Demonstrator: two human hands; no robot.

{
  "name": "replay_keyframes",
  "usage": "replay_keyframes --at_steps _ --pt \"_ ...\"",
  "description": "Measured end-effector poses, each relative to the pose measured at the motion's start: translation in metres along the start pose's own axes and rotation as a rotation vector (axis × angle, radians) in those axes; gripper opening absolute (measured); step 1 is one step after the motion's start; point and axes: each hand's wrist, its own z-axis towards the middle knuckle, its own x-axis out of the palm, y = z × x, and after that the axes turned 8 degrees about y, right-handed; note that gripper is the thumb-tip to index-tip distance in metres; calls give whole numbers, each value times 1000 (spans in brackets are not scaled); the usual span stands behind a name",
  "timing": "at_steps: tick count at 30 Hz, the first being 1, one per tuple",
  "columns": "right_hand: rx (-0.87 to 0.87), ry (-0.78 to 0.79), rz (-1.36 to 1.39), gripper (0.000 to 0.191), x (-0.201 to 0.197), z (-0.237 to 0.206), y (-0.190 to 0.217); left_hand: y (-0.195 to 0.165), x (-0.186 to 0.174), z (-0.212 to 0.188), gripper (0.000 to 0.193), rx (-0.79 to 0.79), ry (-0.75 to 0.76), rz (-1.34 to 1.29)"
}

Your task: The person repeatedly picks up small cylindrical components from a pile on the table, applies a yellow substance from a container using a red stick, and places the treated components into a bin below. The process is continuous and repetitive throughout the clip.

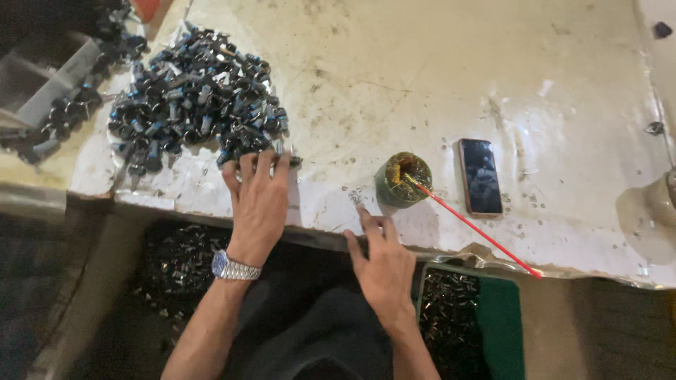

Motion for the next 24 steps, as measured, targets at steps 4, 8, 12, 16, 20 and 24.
replay_keyframes --at_steps 4,8,12,16,20,24 --pt "50 194 -240 53 2 23 13 -1 -3 -8 30 29 -19 -119" --pt "62 219 -273 51 2 26 12 3 -11 -22 19 -2 -93 -214" --pt "-48 -32 -121 29 5 22 0 9 -16 -31 33 -2 -84 -293" --pt "-37 -193 118 15 8 15 -9 21 -21 -34 50 -31 -73 -298" --pt "-67 -256 186 12 8 8 -11 28 -20 -27 59 26 31 -82" --pt "-86 -268 205 14 9 8 -14 28 -17 -18 30 80 11 -97"
